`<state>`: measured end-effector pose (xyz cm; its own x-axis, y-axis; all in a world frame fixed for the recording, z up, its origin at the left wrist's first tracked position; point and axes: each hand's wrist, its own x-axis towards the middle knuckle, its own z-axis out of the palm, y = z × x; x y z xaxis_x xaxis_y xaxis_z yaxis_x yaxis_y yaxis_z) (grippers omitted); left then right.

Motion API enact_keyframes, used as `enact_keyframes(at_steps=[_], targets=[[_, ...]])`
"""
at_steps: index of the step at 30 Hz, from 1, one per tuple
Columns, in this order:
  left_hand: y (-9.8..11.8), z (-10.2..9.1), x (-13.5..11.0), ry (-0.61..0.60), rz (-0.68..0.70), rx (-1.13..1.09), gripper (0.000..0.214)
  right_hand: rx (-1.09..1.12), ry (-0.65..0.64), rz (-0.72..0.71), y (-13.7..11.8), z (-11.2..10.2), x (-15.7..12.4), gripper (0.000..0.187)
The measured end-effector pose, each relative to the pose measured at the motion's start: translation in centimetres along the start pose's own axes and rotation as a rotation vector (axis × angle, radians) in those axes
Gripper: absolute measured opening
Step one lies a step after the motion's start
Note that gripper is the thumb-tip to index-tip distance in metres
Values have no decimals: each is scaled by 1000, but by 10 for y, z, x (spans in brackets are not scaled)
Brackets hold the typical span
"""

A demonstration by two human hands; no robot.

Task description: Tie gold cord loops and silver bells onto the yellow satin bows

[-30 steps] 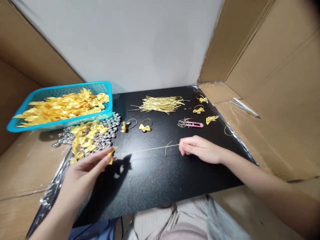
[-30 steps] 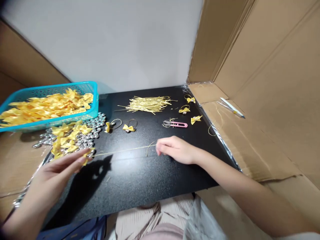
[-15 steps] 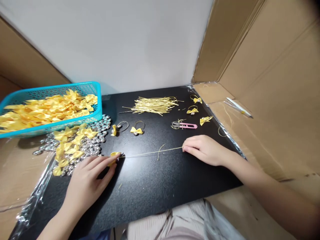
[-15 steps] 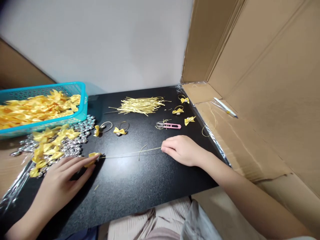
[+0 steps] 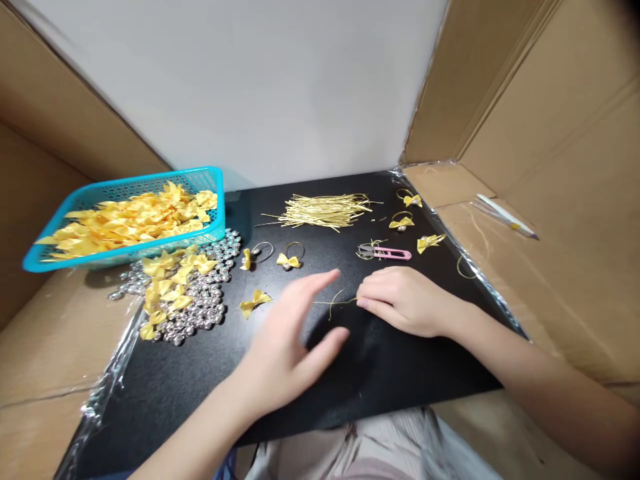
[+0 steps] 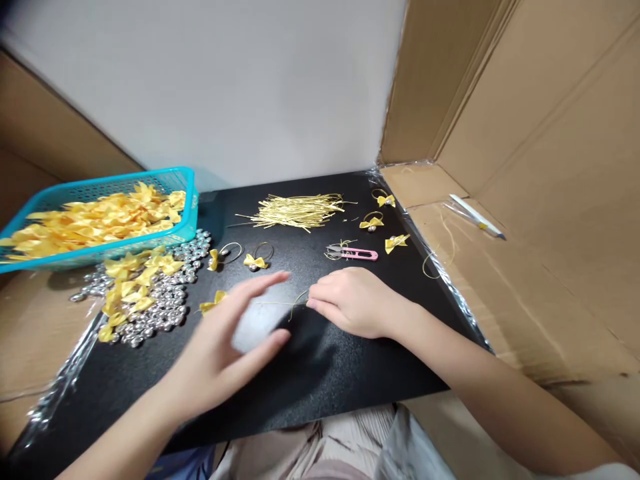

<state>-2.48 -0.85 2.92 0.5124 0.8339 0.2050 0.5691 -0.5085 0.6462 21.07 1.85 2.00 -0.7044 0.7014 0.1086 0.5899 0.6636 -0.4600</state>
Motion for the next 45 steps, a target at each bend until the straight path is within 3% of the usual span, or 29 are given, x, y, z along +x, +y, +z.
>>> enact_keyframes(at_steps=[3,4,6,11,17,24,28,31,38,42,45], targets=[[14,27,28,-222,-146,-443,41,29,38,-31,-1,-2,1,29],[13,31,34,-304,-192,-529,31,32,45,-36,0,-3,1,29],[6,33,41,-360,-272,-578,30,41,48,-37,3,-3,0,30],[-14,27,37,-240,-349,-655,33,147,86,-17,10,8,-2,32],[-21,34,32,-167,-403,-746,33,346,458,68,7,29,-1,22],[-16,33,30,-144,-382,-730,30,382,653,80,6,29,0,16],[-13,33,29,-140,-378,-745,29,361,665,59,3,31,2,4],[-14,35,28,-138,-393,-795,30,357,649,57,2,32,1,6],[-24,50,26,165,-496,-1058,21,297,643,95,1,36,2,9],[-23,48,28,176,-522,-901,14,149,639,45,1,39,2,10],[-20,44,30,119,-414,-689,11,70,635,-2,2,39,0,11]])
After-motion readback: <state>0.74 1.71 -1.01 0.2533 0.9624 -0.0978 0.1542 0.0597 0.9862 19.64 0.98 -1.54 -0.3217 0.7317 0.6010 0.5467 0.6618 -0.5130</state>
